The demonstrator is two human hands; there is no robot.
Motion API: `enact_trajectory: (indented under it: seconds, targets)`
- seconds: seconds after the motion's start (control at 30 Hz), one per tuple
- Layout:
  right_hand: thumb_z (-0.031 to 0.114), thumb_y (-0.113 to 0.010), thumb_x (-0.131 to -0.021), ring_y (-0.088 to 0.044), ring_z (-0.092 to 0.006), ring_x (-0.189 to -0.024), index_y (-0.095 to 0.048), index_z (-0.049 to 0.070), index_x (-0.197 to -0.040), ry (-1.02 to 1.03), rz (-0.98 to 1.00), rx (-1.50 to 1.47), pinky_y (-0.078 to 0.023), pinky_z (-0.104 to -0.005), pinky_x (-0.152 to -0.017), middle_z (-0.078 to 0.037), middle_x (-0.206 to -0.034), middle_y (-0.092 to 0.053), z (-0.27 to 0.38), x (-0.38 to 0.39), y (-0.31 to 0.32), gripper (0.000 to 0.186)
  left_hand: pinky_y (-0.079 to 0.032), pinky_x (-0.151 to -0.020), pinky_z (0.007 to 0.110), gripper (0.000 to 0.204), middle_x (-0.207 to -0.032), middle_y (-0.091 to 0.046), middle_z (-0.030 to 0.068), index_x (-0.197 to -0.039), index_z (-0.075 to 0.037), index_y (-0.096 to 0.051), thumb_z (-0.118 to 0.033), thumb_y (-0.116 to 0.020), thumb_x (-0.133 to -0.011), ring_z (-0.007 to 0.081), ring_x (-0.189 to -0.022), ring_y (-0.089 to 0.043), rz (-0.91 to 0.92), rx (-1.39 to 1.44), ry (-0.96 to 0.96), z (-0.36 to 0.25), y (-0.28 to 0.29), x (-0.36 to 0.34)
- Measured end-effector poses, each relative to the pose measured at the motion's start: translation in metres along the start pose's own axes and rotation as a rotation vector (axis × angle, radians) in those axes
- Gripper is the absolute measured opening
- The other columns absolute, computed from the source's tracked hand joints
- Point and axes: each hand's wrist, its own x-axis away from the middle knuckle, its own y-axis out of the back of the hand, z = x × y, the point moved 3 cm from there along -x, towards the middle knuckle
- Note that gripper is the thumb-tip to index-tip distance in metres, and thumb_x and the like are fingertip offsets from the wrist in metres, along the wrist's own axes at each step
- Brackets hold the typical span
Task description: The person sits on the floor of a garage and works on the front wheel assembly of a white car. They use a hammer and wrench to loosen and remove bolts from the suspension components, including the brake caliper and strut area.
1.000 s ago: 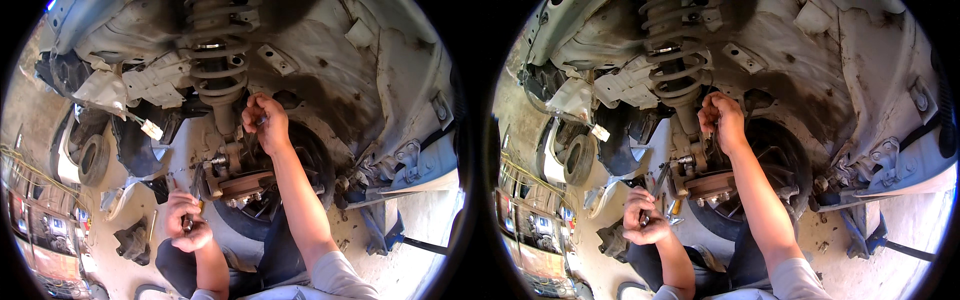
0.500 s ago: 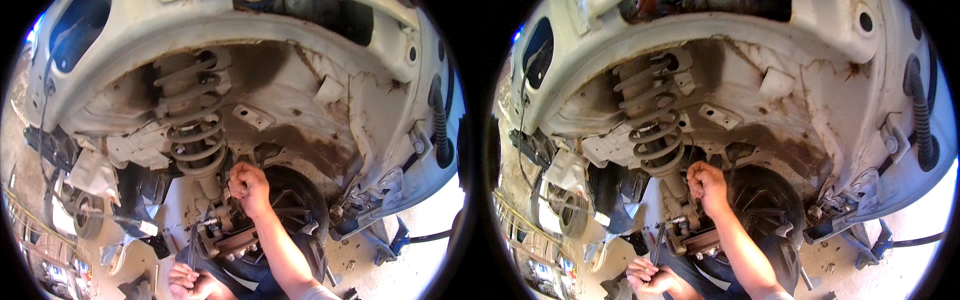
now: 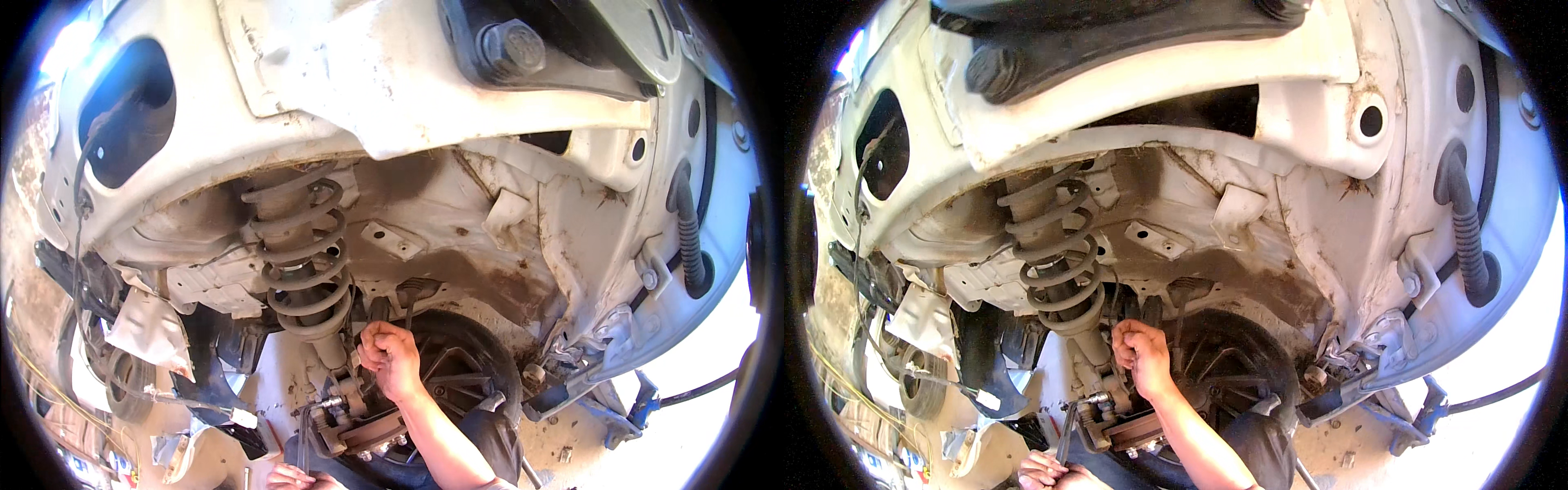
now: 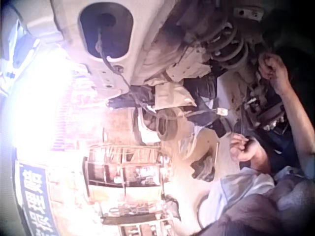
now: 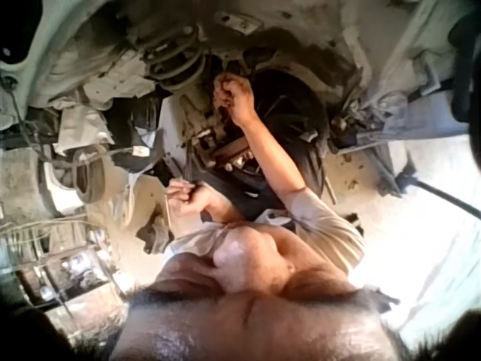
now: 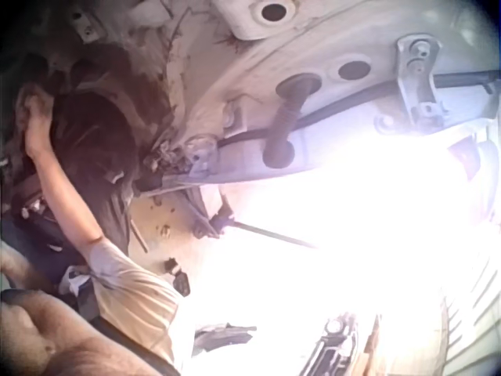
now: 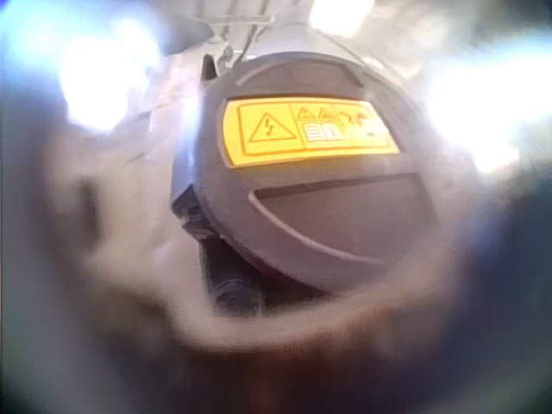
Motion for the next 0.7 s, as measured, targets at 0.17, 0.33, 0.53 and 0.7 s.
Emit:
enact_trajectory:
  seconds: [0.17,0.33,0.53,0.7]
  targets:
    - [0.008,-0.044,-0.077,-0.026,-0.0074,-0.049,-0.051,-0.002,-0.074,-0.019,-0.053,-0.01,-0.022,-0.0239,-0.046,0.003,-0.055,-0.031,-0.002,0.002,-0.002,0.012,-0.025,-0.042,0.027,0.043,-0.051,-0.025,-0.0001,-0.057,-0.014,-0.025,-0.031,-0.042,-0.092,0.0135,-0.043,-0.029,0.022,-0.015,-0.041,0.006,-0.001,-0.004]
    - [0.008,-0.042,-0.077,-0.026,-0.006,-0.05,-0.052,-0.002,-0.076,-0.022,-0.015,-0.009,-0.021,-0.023,-0.046,0.004,-0.056,-0.033,-0.003,0.0,0.001,0.014,-0.024,-0.041,0.027,0.043,-0.051,-0.025,0.0002,-0.056,-0.013,-0.026,-0.031,-0.042,-0.091,0.0135,-0.043,-0.029,0.041,-0.032,-0.027,0.01,-0.01,-0.009]
    - [0.007,-0.043,-0.075,-0.028,-0.0081,-0.05,-0.05,-0.003,-0.073,-0.037,-0.055,0.014,-0.022,-0.0244,-0.047,0.002,-0.057,-0.032,-0.004,0.003,0.002,0.012,-0.026,-0.041,0.027,0.041,-0.051,-0.029,0.0031,-0.053,-0.01,-0.029,-0.027,-0.042,-0.088,0.0146,-0.042,-0.029,0.091,-0.127,-0.012,0.006,-0.029,-0.018]
    - [0.007,-0.044,-0.075,-0.029,-0.0087,-0.05,-0.05,-0.003,-0.074,-0.011,-0.048,0.02,-0.023,-0.0251,-0.047,0.001,-0.057,-0.033,-0.003,0.005,-0.002,0.012,-0.029,-0.044,0.028,0.04,-0.051,-0.03,0.0038,-0.054,-0.01,-0.031,-0.027,-0.047,-0.087,0.0153,-0.044,-0.031,-0.041,-0.259,0.027,0.013,-0.048,-0.027]
